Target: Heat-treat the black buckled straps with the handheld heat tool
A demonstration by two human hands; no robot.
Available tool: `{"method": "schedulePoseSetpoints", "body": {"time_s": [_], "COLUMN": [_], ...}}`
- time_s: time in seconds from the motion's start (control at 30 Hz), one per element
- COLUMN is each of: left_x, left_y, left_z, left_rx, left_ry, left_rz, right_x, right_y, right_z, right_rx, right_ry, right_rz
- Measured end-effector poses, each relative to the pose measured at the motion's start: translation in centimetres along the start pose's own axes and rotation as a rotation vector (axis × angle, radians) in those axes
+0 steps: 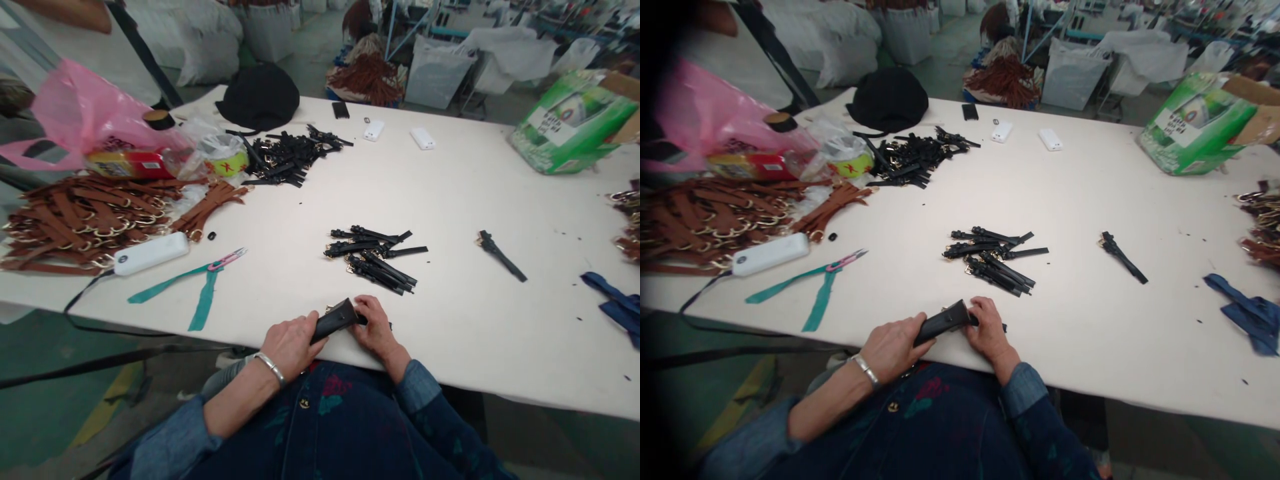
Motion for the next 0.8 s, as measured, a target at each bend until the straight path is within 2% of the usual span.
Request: {"method": "schedulePoseSetpoints", "body": {"time_s": [0.1,0.37,0.53,0.67,0.8], "left_x": [-0.6,0.0,0.6,0.0,-0.9], "left_y": [0.0,-1.2,-1.4,-0.8,-0.6], "left_z": [-0.2,-3.1,-1.7,0.0,-0.3], "left_rx": [-0.033,-0.117,-0.073,-0.026,-0.024], "left_ry": [-0.013,-0.117,-0.084,-0.027,-0.087], "left_rz": [-0.029,-0.093,-0.070,-0.095,-0.107], "right_x": [0.1,0.0,0.0,0.0,-0.1], "right_y": [-0.2,-0.6,-0.5,-0.6,-0.9], "right_z": [0.4,0.2,0.2,0.3,0.2], "right_rx": [-0.042,-0.105,-0.115,-0.124,-0.127], "right_ry": [-0.004,-0.007,-0.001,-0.002,-0.013], "right_rz": [-0.012,-0.043,-0.044,-0.058,-0.092]}}
Point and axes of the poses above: each hand's wrist, its own x-axis away from the middle knuckle, its own y-axis out of the palm, z = x × y, the point moved 1 cm from there along -x, towards the middle knuckle, and after that the axes turned 4 degrees about x, right-handed, at the moved point
